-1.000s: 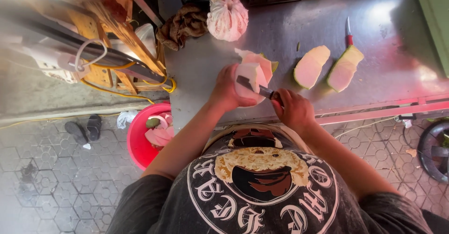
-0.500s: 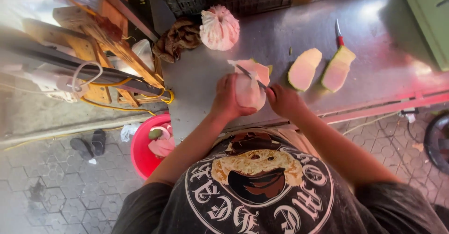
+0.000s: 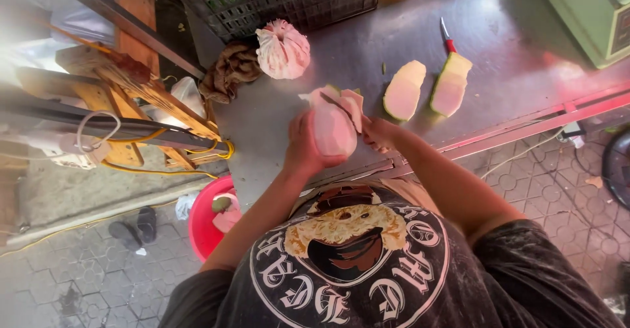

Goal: Peeling a pomelo and wrapping the fruit sections at a stall.

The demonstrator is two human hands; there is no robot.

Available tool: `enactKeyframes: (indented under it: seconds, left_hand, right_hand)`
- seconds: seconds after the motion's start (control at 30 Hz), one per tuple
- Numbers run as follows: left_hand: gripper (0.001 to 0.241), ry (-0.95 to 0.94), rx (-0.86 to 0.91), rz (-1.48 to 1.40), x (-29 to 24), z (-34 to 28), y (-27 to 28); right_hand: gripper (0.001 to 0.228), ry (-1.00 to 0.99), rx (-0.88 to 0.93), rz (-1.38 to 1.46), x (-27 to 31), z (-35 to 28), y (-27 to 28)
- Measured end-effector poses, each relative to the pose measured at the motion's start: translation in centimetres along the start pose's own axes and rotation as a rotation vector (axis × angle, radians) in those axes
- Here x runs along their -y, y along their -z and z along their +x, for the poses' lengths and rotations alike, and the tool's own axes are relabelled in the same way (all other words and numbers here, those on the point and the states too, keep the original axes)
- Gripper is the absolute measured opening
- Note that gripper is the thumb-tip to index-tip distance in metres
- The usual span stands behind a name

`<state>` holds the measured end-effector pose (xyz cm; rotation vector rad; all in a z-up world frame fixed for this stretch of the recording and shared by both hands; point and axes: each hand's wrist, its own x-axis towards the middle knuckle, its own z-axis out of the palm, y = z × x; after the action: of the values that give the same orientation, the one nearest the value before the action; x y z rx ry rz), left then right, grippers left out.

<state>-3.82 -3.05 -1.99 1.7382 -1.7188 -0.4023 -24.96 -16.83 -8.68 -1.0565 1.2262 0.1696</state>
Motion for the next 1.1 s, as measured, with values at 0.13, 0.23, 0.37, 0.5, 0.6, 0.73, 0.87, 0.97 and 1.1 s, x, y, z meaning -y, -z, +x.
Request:
enactKeyframes:
  seconds: [0.13, 0.23, 0.37, 0.5, 0.6, 0.73, 0.87, 0.97, 1.1]
  left_hand:
    - [0.132, -0.037, -0.036, -0.017, -0.9, -0.9, 0.7]
    - [0.131, -0.055, -0.054, -0.037, -1.3, -1.4, 0.6]
    - [0.129, -0.073, -0.046, -0.005, -1.7, -2.4, 0.2]
    - [0.131, -0.051, -0.098, -0.037, -1.2, -3.0, 0.4]
    - [0.133, -0.014, -0.093, -0.057, -1.0, -3.3, 0.7]
    - [0.120, -0.105, -0.009, -0.016, 1.0, -2.3, 2.3]
    - [0.074, 0.308, 0.241, -0.131, 8.2, 3.9, 0.9]
    - [0.084, 0.528, 0.312, -0.258, 5.2, 11.4, 0.9]
    - [0.122, 0.402, 0.545, 0.129, 4.9, 14.6, -1.6]
  right_hand:
    - [0.043, 0.037, 0.161, 0.043, -3.6, -2.1, 1.8]
    - [0.058, -0.054, 0.194, 0.046, -5.4, -0.3, 1.3]
    - [0.062, -0.046, 0.158, 0.063, -4.6, -0.7, 0.5]
    - [0.059, -0.140, 0.148, 0.010, -6.2, -4.4, 2.1]
    - [0.058, -0.035, 0.107, -0.003, -8.9, -6.4, 3.7]
    - [0.043, 0.039, 0.062, 0.187, -9.5, -9.4, 6.5]
    - [0.043, 0.345, -0.317, 0.238, -12.0, -6.4, 12.0]
    - [0.041, 0.650, -0.694, -0.105, -9.7, -5.6, 12.7]
    - [0.048, 0.743, -1.007, -0.472, -6.5, -5.0, 10.7]
